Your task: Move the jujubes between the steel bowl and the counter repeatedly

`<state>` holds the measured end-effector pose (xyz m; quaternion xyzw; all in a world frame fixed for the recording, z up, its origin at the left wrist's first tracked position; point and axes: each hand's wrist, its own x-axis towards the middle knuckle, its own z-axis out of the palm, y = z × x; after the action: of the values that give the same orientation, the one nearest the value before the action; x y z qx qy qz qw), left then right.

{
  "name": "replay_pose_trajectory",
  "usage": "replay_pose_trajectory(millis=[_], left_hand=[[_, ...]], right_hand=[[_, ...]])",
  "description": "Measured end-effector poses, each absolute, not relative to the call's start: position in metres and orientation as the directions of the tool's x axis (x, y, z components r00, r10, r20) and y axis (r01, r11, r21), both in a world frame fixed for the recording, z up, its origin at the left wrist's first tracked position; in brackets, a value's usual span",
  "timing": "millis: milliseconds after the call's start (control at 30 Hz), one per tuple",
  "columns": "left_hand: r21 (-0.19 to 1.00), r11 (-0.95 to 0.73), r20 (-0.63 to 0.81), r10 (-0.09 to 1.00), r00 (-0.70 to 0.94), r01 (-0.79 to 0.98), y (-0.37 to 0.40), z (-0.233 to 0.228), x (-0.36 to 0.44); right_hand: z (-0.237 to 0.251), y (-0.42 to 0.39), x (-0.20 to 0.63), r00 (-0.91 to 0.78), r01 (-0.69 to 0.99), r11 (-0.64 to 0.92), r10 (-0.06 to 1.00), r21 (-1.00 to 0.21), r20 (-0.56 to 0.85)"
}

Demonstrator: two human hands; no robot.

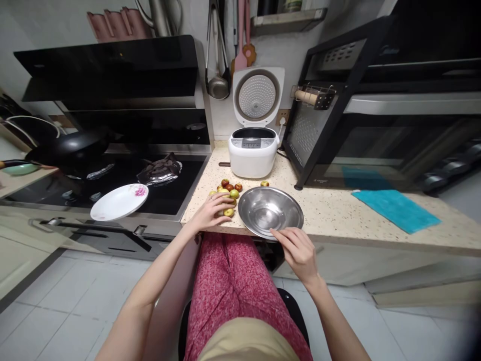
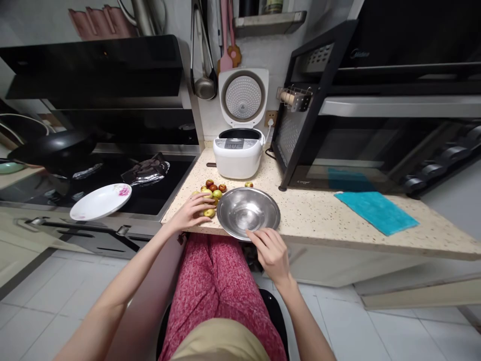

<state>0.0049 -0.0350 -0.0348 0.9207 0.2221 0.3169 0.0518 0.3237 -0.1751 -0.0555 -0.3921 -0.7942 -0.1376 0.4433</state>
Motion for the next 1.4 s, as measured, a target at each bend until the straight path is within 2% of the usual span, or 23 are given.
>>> replay_pose_trajectory(millis=[167, 267, 567, 700, 767, 867, 1000, 1200, 1300, 1400], left_hand=[[0.351, -0.871, 0.637, 0.492, 0.594, 0.344, -0.034, -0.036, 0.006], [0.387, -0.852, 0.626, 0.524, 0.577, 0.354, -0.037, -0.035, 0.007], [0.185, -0.907, 0.620, 0.406, 0.671, 0.379, -0.040, -0.039, 0.004], [0.174, -0.886, 0.642, 0.433, 0.632, 0.431, -0.039, -0.042, 0.005], [0.181, -0.864, 0.642, 0.466, 0.609, 0.470, -0.040, -0.043, 0.006], [0.160, -0.832, 0.643, 0.496, 0.583, 0.532, -0.040, -0.042, 0.007], [0.126, -0.799, 0.655, 0.512, 0.556, 0.588, -0.038, -0.043, 0.007], [0.198, -0.752, 0.636, 0.587, 0.501, 0.629, -0.034, -0.045, 0.005], [0.254, -0.715, 0.621, 0.637, 0.456, 0.652, -0.033, -0.045, 0.004], [0.305, -0.682, 0.583, 0.686, 0.436, 0.665, -0.033, -0.045, 0.004]], right_hand=[[-0.058, -0.177, 0.315, -0.249, 0.750, 0.640, 0.508, -0.168, 0.824], [-0.058, -0.176, 0.310, -0.256, 0.756, 0.638, 0.496, -0.147, 0.830], [-0.058, -0.177, 0.307, -0.227, 0.786, 0.599, 0.511, -0.154, 0.829], [-0.062, -0.181, 0.289, -0.184, 0.806, 0.574, 0.475, -0.144, 0.860], [-0.067, -0.180, 0.270, -0.203, 0.759, 0.636, 0.433, -0.138, 0.878], [-0.073, -0.169, 0.236, -0.362, 0.613, 0.781, 0.415, -0.123, 0.835], [-0.077, -0.141, 0.193, -0.369, 0.618, 0.764, 0.492, -0.187, 0.789], [-0.085, -0.112, 0.162, -0.203, 0.728, 0.574, 0.702, -0.374, 0.683], [-0.089, -0.106, 0.159, -0.192, 0.742, 0.540, 0.740, -0.399, 0.644], [-0.089, -0.108, 0.160, -0.202, 0.734, 0.556, 0.727, -0.390, 0.657]])
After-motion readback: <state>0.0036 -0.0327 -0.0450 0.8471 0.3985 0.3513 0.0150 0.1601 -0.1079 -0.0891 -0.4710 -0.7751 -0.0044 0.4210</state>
